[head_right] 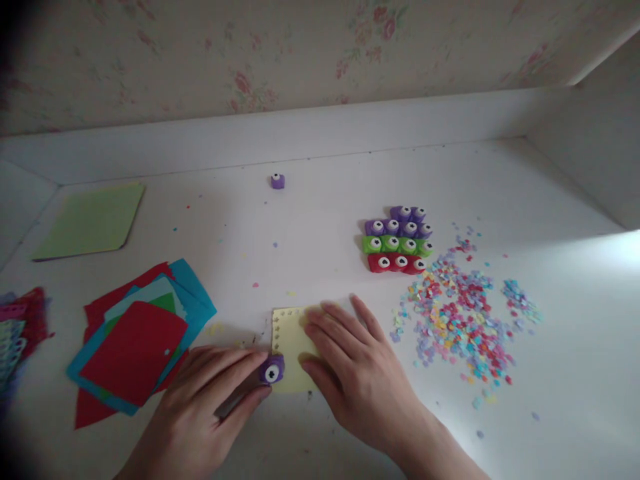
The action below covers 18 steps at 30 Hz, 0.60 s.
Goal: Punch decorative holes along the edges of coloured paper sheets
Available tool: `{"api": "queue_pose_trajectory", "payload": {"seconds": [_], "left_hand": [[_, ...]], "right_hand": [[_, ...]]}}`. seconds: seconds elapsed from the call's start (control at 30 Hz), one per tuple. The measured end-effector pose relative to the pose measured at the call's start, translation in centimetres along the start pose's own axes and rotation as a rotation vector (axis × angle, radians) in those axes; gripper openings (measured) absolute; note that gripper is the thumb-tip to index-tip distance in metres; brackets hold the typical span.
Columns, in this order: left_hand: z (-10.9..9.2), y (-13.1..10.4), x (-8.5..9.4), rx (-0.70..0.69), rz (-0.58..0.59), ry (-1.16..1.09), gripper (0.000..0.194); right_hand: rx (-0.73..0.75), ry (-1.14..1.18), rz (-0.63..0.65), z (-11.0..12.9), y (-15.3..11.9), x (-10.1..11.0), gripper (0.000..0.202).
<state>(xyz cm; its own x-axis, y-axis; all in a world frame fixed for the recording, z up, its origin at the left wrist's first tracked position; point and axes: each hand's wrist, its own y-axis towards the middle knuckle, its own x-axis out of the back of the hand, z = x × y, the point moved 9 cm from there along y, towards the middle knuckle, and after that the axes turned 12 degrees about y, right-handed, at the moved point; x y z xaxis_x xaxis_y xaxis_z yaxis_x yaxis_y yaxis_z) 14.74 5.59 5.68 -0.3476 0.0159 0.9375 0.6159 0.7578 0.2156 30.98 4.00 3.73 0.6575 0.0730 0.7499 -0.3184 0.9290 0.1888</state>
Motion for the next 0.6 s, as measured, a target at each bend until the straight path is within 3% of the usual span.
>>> {"api": "queue_pose_trajectory", "payload": {"seconds": [0.1, 0.3, 0.6], "left_hand": [[0.4, 0.1, 0.3, 0.055, -0.012, -0.035, 0.033], [0.8, 1.4, -0.6, 0.207, -0.002, -0.074, 0.019], [-0.1, 1.5, -1.4, 0.228, 0.048, 0.026, 0.019]], "right_hand": [[-0.003, 0.0, 0.001, 0.0, 0.0, 0.0, 0.042], [0.012, -0.004, -0.004, 0.3, -0.1, 0.1, 0.04], [0.002, -0.003, -0.005, 0.5, -0.3, 0.4, 0.039]]}}
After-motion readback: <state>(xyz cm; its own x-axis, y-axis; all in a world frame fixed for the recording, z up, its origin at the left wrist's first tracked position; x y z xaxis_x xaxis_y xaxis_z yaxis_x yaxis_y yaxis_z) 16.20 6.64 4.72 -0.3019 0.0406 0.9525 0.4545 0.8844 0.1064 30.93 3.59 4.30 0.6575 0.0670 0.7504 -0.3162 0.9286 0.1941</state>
